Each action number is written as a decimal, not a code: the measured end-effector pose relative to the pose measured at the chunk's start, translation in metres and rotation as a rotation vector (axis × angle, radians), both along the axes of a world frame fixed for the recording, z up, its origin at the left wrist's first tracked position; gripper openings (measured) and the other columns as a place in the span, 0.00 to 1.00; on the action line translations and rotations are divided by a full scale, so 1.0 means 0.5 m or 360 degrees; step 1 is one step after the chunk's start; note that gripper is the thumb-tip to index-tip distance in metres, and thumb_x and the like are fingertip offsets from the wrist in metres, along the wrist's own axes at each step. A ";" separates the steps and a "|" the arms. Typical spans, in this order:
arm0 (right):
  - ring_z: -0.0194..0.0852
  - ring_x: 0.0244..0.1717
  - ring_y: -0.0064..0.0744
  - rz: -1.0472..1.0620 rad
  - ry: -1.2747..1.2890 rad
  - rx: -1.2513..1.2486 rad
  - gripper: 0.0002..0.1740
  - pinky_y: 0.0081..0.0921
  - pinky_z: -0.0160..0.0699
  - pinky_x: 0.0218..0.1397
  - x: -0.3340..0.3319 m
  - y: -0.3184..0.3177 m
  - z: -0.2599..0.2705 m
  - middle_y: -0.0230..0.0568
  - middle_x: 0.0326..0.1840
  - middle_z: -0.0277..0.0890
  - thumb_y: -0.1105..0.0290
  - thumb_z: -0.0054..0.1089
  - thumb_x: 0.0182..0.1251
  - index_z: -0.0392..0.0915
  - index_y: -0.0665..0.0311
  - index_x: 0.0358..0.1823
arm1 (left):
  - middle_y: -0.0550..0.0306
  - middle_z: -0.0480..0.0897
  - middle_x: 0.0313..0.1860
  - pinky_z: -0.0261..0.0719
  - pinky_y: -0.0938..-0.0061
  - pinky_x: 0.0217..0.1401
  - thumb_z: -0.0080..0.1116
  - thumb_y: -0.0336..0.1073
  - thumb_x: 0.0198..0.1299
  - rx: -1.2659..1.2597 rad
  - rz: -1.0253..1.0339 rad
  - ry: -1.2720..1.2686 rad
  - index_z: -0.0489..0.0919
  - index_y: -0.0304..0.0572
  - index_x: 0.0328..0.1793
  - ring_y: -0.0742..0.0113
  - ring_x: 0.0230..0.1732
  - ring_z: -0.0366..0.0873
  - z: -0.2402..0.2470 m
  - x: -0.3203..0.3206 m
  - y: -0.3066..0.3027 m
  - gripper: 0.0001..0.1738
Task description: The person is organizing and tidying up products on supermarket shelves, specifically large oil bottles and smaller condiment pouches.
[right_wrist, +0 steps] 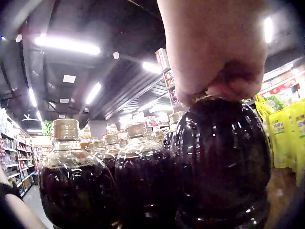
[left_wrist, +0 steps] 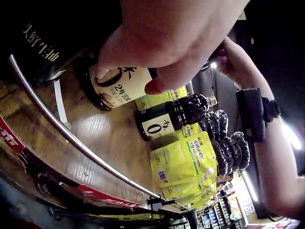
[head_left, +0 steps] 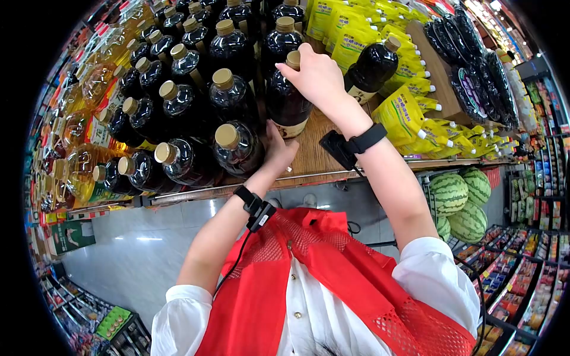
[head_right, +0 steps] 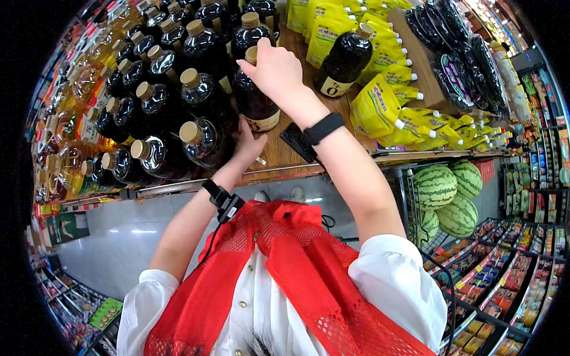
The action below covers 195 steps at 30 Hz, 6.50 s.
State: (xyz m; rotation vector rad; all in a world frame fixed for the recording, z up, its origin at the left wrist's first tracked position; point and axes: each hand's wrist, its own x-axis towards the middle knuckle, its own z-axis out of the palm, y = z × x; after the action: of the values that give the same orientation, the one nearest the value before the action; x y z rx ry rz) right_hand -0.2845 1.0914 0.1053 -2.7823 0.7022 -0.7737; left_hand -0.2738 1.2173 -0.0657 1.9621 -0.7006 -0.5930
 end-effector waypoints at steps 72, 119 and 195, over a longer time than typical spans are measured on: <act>0.76 0.26 0.47 0.0947 0.0127 -0.0022 0.15 0.40 0.74 0.30 -0.098 0.076 0.037 0.44 0.19 0.75 0.56 0.61 0.52 0.73 0.60 0.26 | 0.51 0.69 0.65 0.68 0.70 0.61 0.45 0.34 0.66 -0.0270 0.0766 0.0787 0.60 0.37 0.69 0.61 0.60 0.73 0.033 -0.121 0.657 0.26; 0.74 0.22 0.20 0.0211 -0.0609 0.1991 0.13 0.19 0.73 0.25 -0.474 -0.175 -0.139 0.35 0.25 0.78 0.66 0.51 0.68 0.77 0.70 0.34 | 0.41 0.67 0.63 0.61 0.65 0.68 0.55 0.16 0.44 -0.0337 -0.0385 -0.0721 0.63 0.36 0.66 0.47 0.66 0.63 0.150 -0.319 -0.174 0.38; 0.77 0.44 0.28 -0.0131 -0.0978 0.2490 0.20 0.26 0.79 0.44 -0.570 0.029 -0.203 0.43 0.46 0.76 0.70 0.62 0.61 0.67 0.72 0.51 | 0.54 0.77 0.55 0.77 0.64 0.56 0.58 0.28 0.59 -0.0401 -0.0528 0.1924 0.65 0.41 0.62 0.63 0.54 0.77 0.129 -0.290 -0.014 0.25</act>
State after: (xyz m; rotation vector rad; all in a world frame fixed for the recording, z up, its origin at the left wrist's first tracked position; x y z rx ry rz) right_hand -0.5697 1.1060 0.0037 -1.0540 0.7576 -0.5810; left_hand -0.4187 1.2105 -0.0010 0.9446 -0.2726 -1.5909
